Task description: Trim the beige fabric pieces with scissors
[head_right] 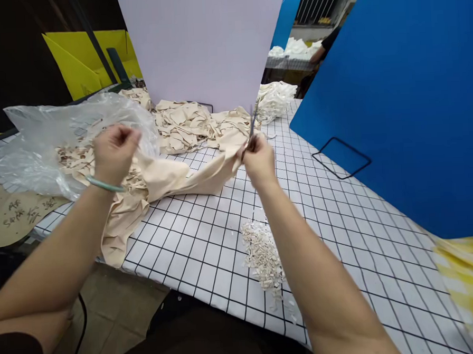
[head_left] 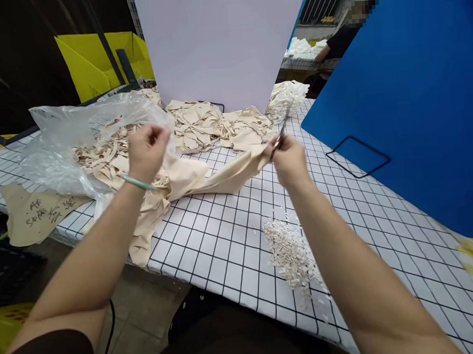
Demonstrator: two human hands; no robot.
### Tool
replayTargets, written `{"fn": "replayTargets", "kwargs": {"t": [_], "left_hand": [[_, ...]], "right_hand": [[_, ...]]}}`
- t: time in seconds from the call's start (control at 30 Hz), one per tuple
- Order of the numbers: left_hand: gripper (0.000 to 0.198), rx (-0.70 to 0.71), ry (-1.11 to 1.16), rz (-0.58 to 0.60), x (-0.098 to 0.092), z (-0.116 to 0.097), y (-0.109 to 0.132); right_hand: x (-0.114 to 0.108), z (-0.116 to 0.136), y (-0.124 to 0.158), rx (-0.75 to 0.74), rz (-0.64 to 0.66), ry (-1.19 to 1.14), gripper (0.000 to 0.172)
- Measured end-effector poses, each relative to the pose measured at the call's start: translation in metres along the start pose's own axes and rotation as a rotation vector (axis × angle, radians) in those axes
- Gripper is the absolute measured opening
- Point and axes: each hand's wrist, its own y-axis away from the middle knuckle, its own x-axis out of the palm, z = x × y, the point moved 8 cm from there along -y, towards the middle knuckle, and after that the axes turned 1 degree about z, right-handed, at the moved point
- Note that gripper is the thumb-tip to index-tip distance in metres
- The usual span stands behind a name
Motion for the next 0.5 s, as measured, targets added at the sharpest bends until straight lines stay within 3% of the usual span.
{"fn": "replayTargets", "kwargs": {"t": [0.07, 0.13, 0.2, 0.27, 0.33, 0.4, 0.5], "left_hand": [[0.019, 0.142, -0.022, -0.116, -0.026, -0.03, -0.029], [0.018, 0.273, -0.083, -0.229, -0.05, -0.059, -0.044], [0.016, 0.298, -0.186, -0.2, -0.059, -0.068, -0.044], [0.027, 0.194, -0.357, 0.009, -0.046, -0.05, -0.031], [0.031, 0.043, -0.53, 0.235, -0.021, -0.017, -0.005], [0.024, -0.009, -0.574, 0.314, 0.006, 0.002, 0.023], [0.059, 0.098, -0.37, 0.395, 0.058, -0.014, 0.05]], "right_hand": [[-0.02, 0.04, -0.038, -0.188, -0.067, -0.124, 0.022], [-0.029, 0.066, -0.058, -0.304, -0.062, -0.171, 0.024], [-0.023, 0.074, -0.057, -0.322, 0.001, -0.16, 0.02], [-0.008, 0.067, -0.038, -0.266, 0.075, -0.145, 0.015], [0.007, 0.061, -0.012, -0.21, 0.132, -0.153, 0.013], [0.019, 0.073, 0.012, -0.208, 0.181, -0.165, 0.015], [0.028, 0.13, 0.032, -0.257, 0.292, -0.197, 0.014]]}}
